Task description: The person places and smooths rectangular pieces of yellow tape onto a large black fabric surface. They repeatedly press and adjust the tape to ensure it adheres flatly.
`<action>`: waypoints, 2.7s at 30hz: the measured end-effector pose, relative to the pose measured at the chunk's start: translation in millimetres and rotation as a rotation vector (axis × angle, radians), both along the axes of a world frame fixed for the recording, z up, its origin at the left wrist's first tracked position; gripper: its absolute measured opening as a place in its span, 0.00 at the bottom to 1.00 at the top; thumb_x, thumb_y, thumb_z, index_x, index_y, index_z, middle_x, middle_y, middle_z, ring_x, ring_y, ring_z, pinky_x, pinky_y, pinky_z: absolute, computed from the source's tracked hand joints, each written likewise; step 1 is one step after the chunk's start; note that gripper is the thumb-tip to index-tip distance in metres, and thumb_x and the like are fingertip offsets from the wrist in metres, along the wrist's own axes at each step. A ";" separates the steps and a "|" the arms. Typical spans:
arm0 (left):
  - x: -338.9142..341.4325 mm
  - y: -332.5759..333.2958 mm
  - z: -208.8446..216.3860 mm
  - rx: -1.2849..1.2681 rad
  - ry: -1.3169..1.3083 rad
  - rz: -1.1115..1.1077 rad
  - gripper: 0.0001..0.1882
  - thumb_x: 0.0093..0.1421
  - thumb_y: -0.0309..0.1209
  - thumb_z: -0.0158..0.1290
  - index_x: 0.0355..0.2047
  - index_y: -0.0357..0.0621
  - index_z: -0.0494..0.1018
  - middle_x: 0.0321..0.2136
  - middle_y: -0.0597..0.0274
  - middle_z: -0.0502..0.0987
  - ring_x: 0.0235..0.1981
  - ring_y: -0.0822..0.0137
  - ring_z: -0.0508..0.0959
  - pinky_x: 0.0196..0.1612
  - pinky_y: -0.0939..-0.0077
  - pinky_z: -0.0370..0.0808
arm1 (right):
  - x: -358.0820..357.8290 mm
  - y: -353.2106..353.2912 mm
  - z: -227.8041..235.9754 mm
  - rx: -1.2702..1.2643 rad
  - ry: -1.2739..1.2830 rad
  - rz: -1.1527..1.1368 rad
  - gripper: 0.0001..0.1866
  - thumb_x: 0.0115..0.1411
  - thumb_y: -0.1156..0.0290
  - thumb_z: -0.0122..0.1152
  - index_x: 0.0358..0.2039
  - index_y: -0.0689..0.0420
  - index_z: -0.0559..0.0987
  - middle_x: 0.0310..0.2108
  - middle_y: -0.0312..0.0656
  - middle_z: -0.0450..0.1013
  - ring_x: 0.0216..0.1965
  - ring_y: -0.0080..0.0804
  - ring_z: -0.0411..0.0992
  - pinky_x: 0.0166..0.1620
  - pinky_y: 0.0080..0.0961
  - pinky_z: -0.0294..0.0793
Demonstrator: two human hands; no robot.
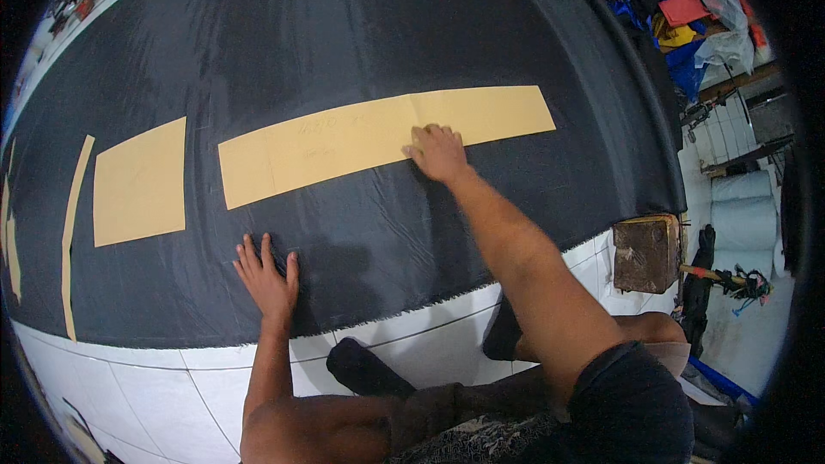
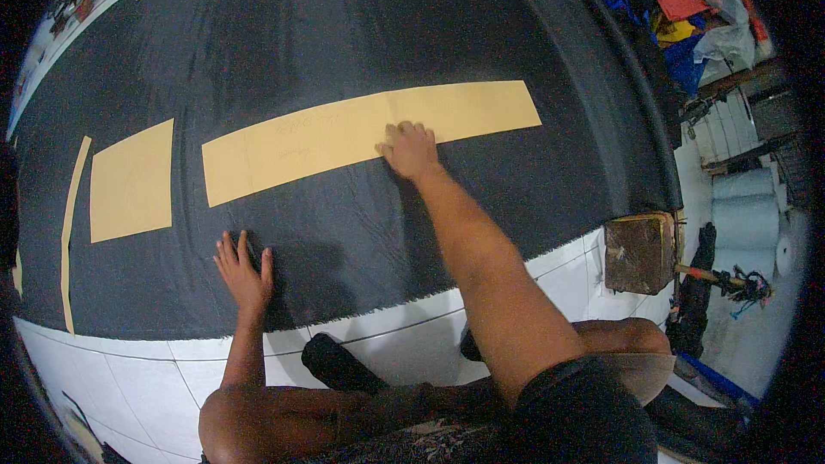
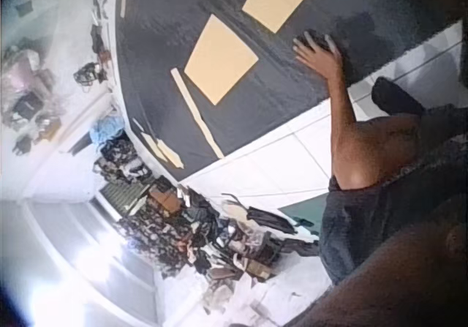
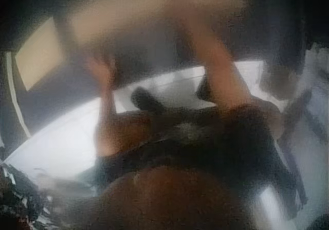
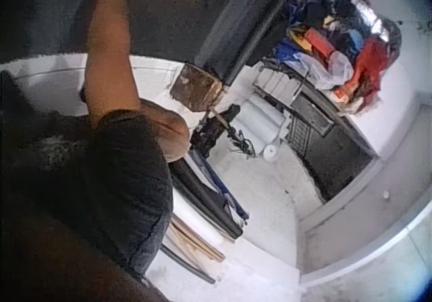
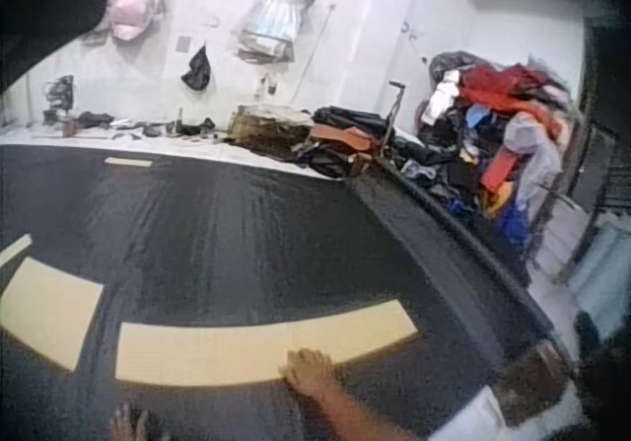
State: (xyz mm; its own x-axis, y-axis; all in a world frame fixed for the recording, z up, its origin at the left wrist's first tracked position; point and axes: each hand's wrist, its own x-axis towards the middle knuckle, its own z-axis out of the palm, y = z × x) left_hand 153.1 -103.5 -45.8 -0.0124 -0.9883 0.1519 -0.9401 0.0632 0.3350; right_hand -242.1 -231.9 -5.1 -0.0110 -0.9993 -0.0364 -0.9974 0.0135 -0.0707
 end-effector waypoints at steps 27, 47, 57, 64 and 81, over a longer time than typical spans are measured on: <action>5.3 -123.3 152.7 -0.050 -0.110 -0.475 0.25 0.62 0.40 0.59 0.57 0.44 0.71 0.60 0.42 0.67 0.61 0.41 0.67 0.62 0.50 0.65 | -264.1 62.7 186.0 0.272 0.238 -0.267 0.17 0.65 0.56 0.57 0.43 0.55 0.80 0.43 0.51 0.79 0.48 0.54 0.76 0.49 0.51 0.75; -325.1 -142.0 23.4 0.301 -0.135 -0.532 0.36 0.65 0.48 0.53 0.67 0.42 0.60 0.68 0.41 0.58 0.68 0.39 0.59 0.68 0.49 0.57 | -289.6 63.0 -6.8 -0.181 -0.242 -0.339 0.22 0.60 0.55 0.64 0.52 0.52 0.79 0.61 0.42 0.66 0.63 0.44 0.63 0.57 0.42 0.74; -311.1 -162.1 7.0 0.238 -0.096 -0.480 0.29 0.68 0.39 0.49 0.66 0.42 0.61 0.70 0.44 0.54 0.72 0.39 0.51 0.70 0.37 0.46 | -312.3 47.0 -43.9 -0.307 -0.258 -0.388 0.30 0.62 0.50 0.61 0.60 0.55 0.74 0.67 0.48 0.61 0.71 0.49 0.54 0.58 0.44 0.75; -318.7 -140.2 -2.0 0.264 -0.107 -0.384 0.29 0.70 0.39 0.45 0.69 0.42 0.58 0.72 0.45 0.51 0.73 0.40 0.46 0.71 0.37 0.39 | -320.7 52.8 -42.9 -0.393 -0.255 -0.416 0.30 0.62 0.51 0.62 0.57 0.57 0.75 0.63 0.50 0.67 0.67 0.50 0.61 0.57 0.41 0.76; -321.4 -126.6 -8.2 0.220 -0.131 -0.384 0.30 0.70 0.36 0.43 0.70 0.44 0.56 0.72 0.46 0.50 0.74 0.41 0.46 0.71 0.38 0.38 | -320.9 54.6 -49.7 -0.470 -0.174 -0.441 0.30 0.62 0.53 0.63 0.57 0.62 0.74 0.62 0.53 0.67 0.64 0.52 0.65 0.56 0.39 0.77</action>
